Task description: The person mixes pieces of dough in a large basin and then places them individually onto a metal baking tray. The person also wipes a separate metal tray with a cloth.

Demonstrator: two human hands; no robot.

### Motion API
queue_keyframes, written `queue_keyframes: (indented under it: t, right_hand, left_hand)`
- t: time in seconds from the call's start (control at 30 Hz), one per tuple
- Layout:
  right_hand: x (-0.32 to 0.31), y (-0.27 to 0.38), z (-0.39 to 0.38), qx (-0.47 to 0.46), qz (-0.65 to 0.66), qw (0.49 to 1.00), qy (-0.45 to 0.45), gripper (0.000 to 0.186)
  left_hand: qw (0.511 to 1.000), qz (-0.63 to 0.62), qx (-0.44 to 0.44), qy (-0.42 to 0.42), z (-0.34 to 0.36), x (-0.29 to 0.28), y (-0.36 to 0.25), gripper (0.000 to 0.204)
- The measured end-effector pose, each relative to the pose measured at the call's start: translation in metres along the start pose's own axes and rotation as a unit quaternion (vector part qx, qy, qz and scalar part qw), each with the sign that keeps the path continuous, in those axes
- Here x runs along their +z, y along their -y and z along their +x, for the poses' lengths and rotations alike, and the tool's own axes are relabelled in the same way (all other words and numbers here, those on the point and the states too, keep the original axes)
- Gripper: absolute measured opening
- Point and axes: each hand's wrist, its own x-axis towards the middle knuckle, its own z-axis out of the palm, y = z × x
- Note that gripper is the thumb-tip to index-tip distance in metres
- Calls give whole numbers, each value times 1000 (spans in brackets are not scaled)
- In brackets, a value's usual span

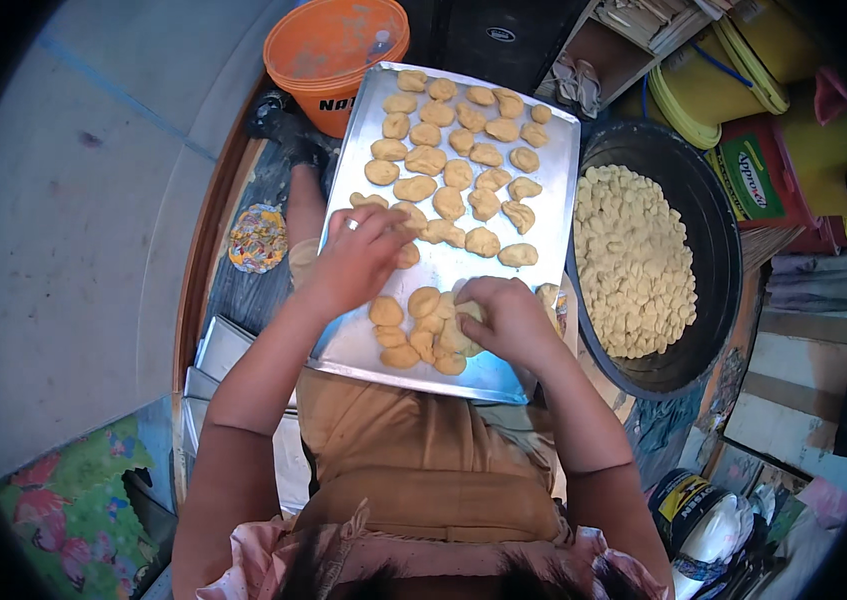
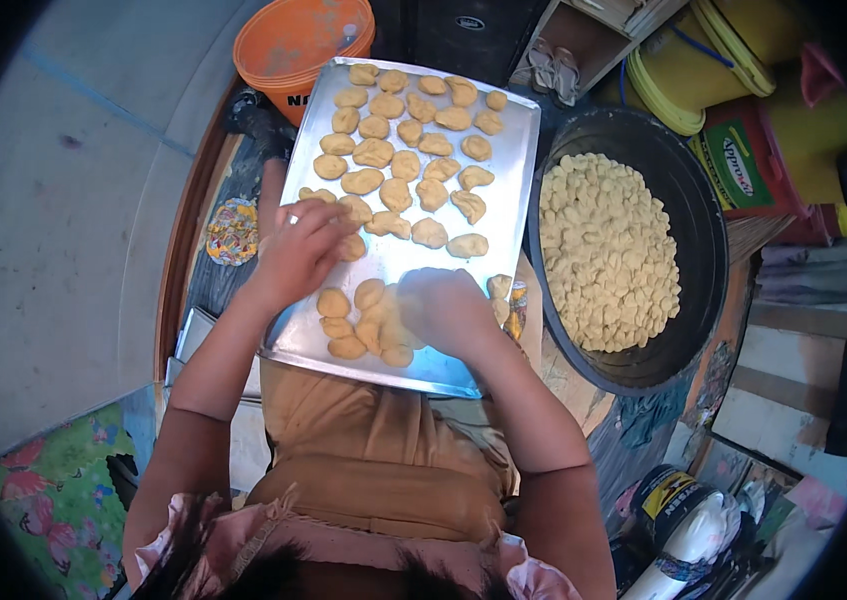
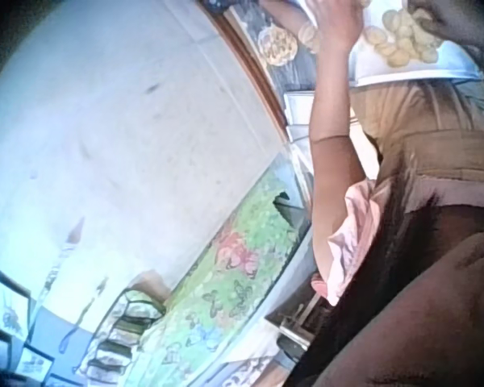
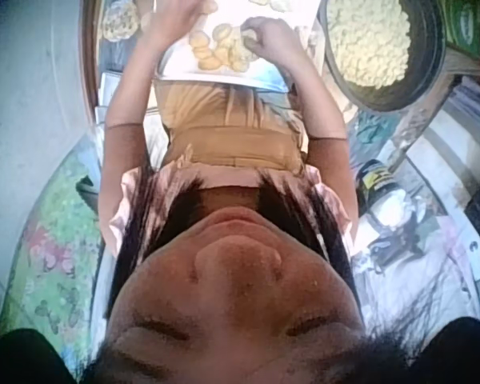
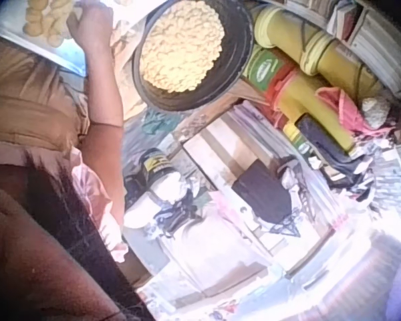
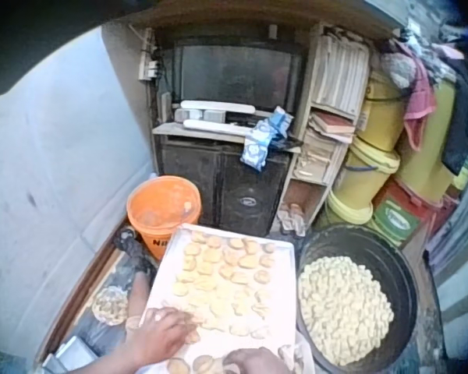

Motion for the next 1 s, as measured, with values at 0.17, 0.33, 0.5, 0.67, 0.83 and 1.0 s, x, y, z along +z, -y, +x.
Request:
queue_keyframes:
  t: [0.17, 0.33, 0.5, 0.67, 0.83, 1.0]
  right_hand:
    - [12, 0, 17, 80, 144, 971, -173, 21]
    - [13, -13, 20, -16, 20, 988, -152, 22]
    - [6, -20, 9, -8, 31, 987, -158, 16]
    - [-1, -20, -5, 35, 1, 979, -203, 15]
    - [10, -7, -8, -50, -102, 960, -254, 18]
    - [21, 11, -6, -59, -128, 968, -208, 12]
  left_hand:
    - [992, -39, 71, 99, -19, -3, -25, 27]
    - [988, -94, -5, 124, -24, -9, -34, 23]
    - [988, -71, 7, 137, -18, -2, -40, 21]
    - [997, -42, -8, 62, 2, 12, -36, 20]
    - [998, 65, -3, 14, 14, 28, -40, 19]
    - [1000, 18, -15, 16, 14, 22, -42, 22]
